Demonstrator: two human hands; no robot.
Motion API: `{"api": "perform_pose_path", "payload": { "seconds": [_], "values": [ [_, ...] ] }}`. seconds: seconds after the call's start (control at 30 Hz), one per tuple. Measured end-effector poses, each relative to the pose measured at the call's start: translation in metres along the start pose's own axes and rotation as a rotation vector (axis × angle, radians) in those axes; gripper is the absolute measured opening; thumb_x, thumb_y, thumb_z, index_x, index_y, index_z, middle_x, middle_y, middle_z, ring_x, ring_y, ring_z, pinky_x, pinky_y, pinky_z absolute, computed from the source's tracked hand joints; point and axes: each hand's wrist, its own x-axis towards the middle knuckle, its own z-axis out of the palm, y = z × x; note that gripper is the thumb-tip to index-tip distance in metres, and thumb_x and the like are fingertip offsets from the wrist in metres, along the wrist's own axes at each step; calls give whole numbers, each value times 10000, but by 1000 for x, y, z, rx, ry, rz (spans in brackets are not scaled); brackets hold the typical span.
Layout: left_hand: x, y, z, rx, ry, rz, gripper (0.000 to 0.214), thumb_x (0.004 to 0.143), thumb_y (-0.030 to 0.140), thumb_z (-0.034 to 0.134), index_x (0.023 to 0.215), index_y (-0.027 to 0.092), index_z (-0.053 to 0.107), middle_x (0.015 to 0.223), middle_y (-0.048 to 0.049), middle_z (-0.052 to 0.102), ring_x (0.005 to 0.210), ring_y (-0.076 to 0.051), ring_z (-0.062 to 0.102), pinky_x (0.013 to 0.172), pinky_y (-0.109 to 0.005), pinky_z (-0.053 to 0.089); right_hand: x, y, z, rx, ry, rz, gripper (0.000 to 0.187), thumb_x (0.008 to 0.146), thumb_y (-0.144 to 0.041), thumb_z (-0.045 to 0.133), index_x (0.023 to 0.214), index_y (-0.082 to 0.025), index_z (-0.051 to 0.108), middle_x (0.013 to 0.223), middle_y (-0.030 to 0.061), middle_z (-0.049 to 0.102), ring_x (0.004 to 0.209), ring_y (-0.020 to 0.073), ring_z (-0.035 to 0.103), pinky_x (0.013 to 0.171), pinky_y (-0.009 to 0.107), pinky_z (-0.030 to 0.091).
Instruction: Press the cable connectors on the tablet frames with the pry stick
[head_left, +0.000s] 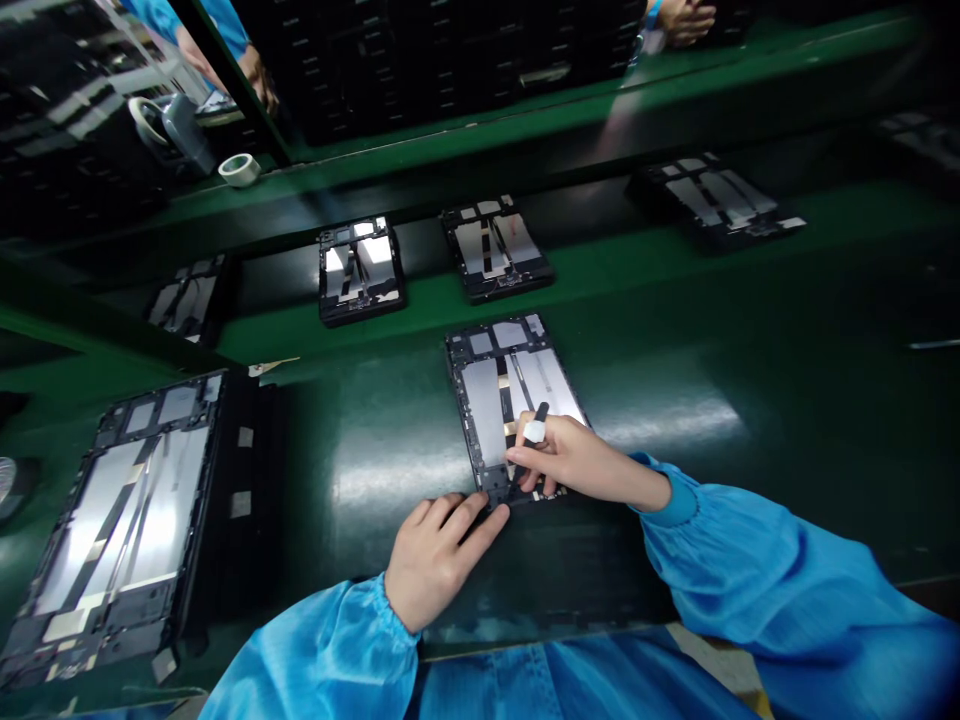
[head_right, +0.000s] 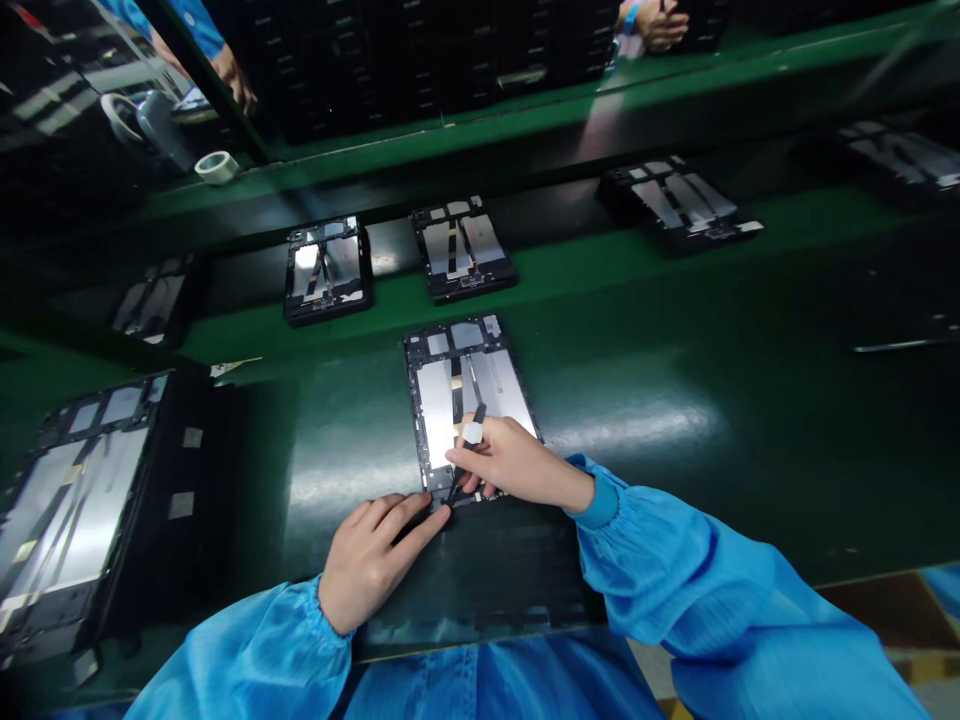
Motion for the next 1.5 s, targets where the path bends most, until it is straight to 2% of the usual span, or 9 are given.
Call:
{"api": "perform_pose_path", "payload": {
  "seconds": [0.13,0.23,0.33,0.57,0.77,0.9,1.17,1.5],
  "values": [
    [3,1,0,-48,-27,-26,326,972,114,479,1252,215,611,1143,-80,648,956,-215,580,753,-336,464,-20,10,-9,-52,147,-96,234,908,-408,605,823,-198,546,697,7,641,664,189,717,468,238,544],
    [5,1,1,-89,-11,-38,303,964,128,501,1226,217,624,1117,-82,643,944,-207,583,757,-332,480,-33,15,-12,-173,197,-156,200,936,-382,584,844,-204,576,726,13,646,658,180,697,522,260,544],
    [7,0,1,-113,16,-46,284,965,145,507,1210,212,633,1104,-87,641,942,-201,585,768,-330,493,-37,20,-10,-223,198,-187,179,936,-361,590,842,-210,587,738,10,649,677,182,695,541,263,531],
    [7,0,3,-108,54,-33,235,964,193,541,1174,205,646,1148,-87,653,987,-219,583,773,-335,495,-32,30,-9,-71,210,-145,191,930,-383,594,830,-223,564,657,-11,659,629,189,705,516,263,521],
    [7,0,5,-103,58,-33,228,956,193,563,1168,202,646,1140,-86,660,986,-221,586,772,-332,487,-33,26,-9,-173,208,-170,171,926,-365,602,829,-226,577,695,-7,672,644,188,707,525,271,514],
    [8,0,5,-107,62,-38,221,958,190,559,1159,208,648,1132,-81,659,987,-217,584,785,-326,481,-33,26,-8,-84,212,-160,176,921,-356,612,818,-221,568,660,-15,671,654,194,724,520,262,518],
    [6,2,8,-30,10,-19,355,952,168,557,1298,238,591,1156,-100,626,1002,-227,583,784,-330,467,-34,25,-7,-117,234,-171,166,921,-328,603,807,-213,568,643,-16,684,595,174,708,510,256,515],
    [10,6,5,2,0,-54,326,959,198,550,1278,246,593,1165,-104,616,988,-228,597,771,-333,493,-33,25,-5,-146,232,-170,172,924,-335,595,806,-214,565,660,-17,679,636,185,729,539,254,514]
  ]
}}
